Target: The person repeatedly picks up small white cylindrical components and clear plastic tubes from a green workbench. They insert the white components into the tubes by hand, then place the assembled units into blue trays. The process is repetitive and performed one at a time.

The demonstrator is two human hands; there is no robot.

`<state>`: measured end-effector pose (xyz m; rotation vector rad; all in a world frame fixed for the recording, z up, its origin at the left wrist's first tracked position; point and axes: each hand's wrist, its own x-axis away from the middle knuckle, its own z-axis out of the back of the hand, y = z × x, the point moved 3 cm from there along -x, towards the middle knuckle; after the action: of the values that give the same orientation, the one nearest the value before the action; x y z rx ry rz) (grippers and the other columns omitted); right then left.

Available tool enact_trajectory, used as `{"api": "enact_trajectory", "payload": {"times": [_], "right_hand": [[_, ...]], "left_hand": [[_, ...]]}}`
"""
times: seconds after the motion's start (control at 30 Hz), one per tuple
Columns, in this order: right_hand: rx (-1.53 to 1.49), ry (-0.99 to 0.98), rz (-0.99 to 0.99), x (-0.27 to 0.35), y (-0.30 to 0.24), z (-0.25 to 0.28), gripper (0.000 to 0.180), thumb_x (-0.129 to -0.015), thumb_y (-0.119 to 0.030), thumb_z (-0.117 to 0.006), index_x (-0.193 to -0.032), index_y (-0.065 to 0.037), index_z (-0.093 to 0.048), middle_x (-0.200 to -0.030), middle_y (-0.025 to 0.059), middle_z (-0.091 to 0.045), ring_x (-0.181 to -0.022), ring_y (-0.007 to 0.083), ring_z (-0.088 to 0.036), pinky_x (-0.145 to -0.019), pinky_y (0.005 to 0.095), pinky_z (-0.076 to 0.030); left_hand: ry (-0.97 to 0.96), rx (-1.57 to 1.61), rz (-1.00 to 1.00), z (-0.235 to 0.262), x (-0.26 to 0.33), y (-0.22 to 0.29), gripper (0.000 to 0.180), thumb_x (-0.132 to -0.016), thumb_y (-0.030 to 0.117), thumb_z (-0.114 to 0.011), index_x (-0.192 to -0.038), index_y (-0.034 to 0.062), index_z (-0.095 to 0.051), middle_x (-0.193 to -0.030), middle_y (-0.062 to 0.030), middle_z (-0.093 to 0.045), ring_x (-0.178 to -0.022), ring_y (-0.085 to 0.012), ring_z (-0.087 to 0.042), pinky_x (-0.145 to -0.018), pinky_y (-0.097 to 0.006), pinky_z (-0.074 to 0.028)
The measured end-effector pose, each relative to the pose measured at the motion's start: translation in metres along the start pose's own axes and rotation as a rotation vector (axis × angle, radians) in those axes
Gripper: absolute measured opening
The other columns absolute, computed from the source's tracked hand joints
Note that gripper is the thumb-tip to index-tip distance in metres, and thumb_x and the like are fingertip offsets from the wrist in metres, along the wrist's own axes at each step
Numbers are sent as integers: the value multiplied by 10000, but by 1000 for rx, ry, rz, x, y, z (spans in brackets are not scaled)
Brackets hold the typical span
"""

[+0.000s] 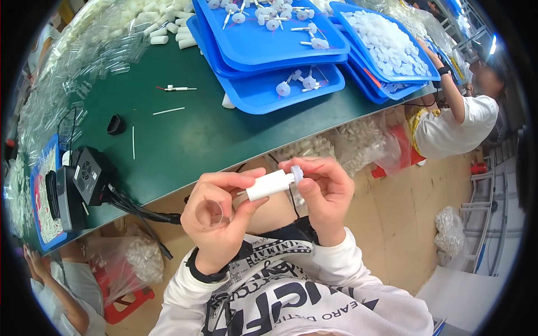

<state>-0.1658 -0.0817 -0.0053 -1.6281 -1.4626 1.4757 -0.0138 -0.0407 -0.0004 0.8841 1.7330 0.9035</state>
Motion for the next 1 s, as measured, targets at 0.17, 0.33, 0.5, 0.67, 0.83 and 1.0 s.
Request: {"api": "enact_trajectory", "payload": {"times": [0.17, 0.33, 0.5, 0.67, 0.83, 1.0], "right_hand": [[-5, -54, -19, 1, 4, 2, 202, -784, 58, -618, -978, 58, -563, -997, 165, -603, -945, 251, -605, -807, 334, -498], [34, -58, 40, 3, -4, 1, 224, -762, 45, -648, -973, 58, -571, -989, 181, -606, -937, 254, -611, -779, 328, -508], [204, -132, 145, 1, -6, 2, 243, -756, 33, -660, -981, 57, -573, -965, 175, -615, -901, 245, -626, -765, 320, -514], [85, -18, 26, 4, -4, 4, 243, -755, 22, -665, -978, 60, -573, -948, 163, -617, -887, 239, -631, -763, 310, -513], [83, -44, 21, 4, -4, 3, 209, -767, 23, -653, -957, 60, -573, -947, 152, -612, -891, 225, -625, -768, 293, -512], [-33, 3, -81, 6, 3, 3, 193, -756, 15, -674, -922, 42, -579, -937, 141, -612, -871, 195, -616, -759, 288, -511]], "left_hand": [[-74, -182, -100, 7, 3, -1, 358, -681, -156, -656, -656, 39, -358, -998, -171, -563, -941, -332, -615, -740, -331, -548], [-41, 35, 135, 3, -2, 2, 353, -692, -163, -637, -679, 47, -354, -1015, -206, -567, -928, -271, -617, -729, -303, -536], [9, 200, 415, 10, -3, -1, 337, -706, -155, -620, -700, 46, -348, -1002, -226, -566, -926, -234, -608, -770, -325, -535], [-50, 129, 266, 7, 0, 4, 341, -694, -160, -612, -688, 54, -347, -1001, -219, -570, -931, -241, -604, -787, -344, -535], [0, 109, 358, 8, 2, 9, 362, -671, -153, -650, -665, 54, -354, -973, -218, -581, -920, -255, -609, -781, -359, -537], [25, -19, 177, 5, 5, 7, 364, -668, -123, -688, -662, 44, -365, -920, -207, -602, -889, -248, -625, -757, -345, -537]]}}
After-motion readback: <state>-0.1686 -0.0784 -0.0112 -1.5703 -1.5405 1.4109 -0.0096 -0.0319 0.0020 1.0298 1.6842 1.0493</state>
